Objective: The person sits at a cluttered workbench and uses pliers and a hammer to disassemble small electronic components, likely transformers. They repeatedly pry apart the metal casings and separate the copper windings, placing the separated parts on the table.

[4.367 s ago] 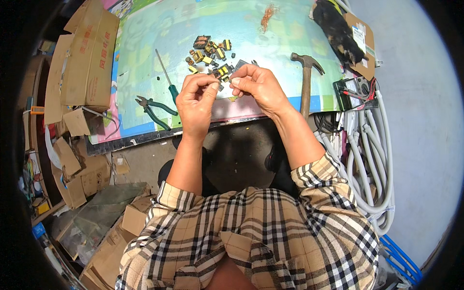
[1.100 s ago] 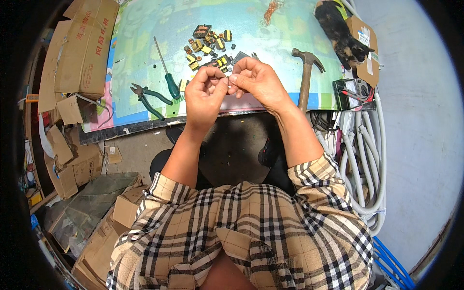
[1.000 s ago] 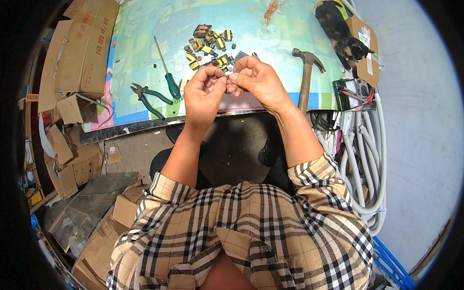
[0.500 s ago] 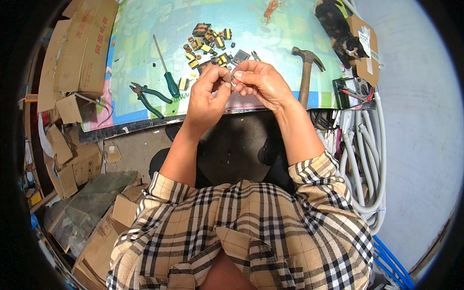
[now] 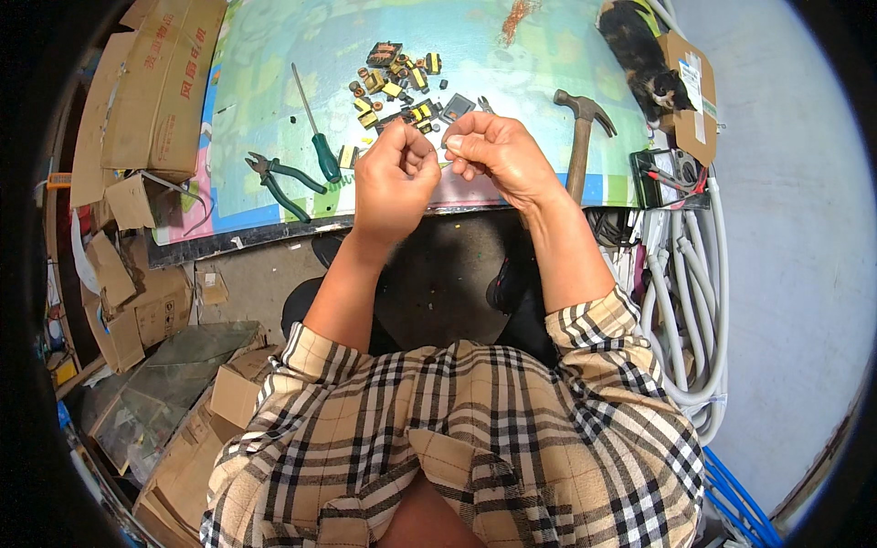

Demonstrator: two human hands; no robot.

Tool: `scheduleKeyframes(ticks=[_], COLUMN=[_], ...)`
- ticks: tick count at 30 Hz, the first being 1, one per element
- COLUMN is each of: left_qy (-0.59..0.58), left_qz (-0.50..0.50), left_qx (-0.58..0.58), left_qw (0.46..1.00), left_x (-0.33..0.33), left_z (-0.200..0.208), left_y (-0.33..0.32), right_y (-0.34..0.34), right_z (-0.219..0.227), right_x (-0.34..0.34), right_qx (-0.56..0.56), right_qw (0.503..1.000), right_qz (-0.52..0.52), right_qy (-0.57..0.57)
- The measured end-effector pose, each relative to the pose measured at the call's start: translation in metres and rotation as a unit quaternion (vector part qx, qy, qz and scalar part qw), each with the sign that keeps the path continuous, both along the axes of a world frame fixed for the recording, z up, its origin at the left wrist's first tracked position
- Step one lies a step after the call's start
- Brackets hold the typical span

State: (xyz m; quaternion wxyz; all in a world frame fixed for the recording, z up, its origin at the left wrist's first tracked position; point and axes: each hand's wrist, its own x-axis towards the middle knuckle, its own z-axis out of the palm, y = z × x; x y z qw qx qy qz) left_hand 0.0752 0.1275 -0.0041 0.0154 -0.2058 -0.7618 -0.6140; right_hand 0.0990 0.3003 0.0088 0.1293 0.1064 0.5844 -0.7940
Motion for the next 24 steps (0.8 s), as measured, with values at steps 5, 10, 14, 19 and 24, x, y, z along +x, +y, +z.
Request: scheduleKeyframes(ticks=[5, 10, 14, 19, 24], left_qy=[0.178, 0.118, -0.146, -0.244, -0.184], left_qz=[0.080, 0.041, -0.062, -0.082, -0.126], left_qx=[-0.101, -0.159, 0.036, 0.163, 0.185], left_qw=[0.975, 0.979, 0.987, 0.953, 0.957], left_x=[-0.001, 0.001, -0.006, -0.010, -0.010], left_z=[-0.006, -0.013, -0.016, -0.012, 0.000], left_y=[0.004, 0.000, -0.007, -0.007, -0.013], right_y=[-0.006, -0.011, -0.010, -0.005, 0.002], right_z=[0.003, 0.001, 0.002, -0.002, -0.002], right_x=[0.001, 0.000, 0.000, -0.003, -0.002], right_qx=[0.034, 0.102, 0.136, 0.132, 0.014], right_qw=[0.999, 0.991, 0.987, 0.988, 1.000], right_qz=[0.020, 0.029, 0.033, 0.033, 0.006], right_qy=[0.032, 0.083, 0.079, 0.073, 0.007])
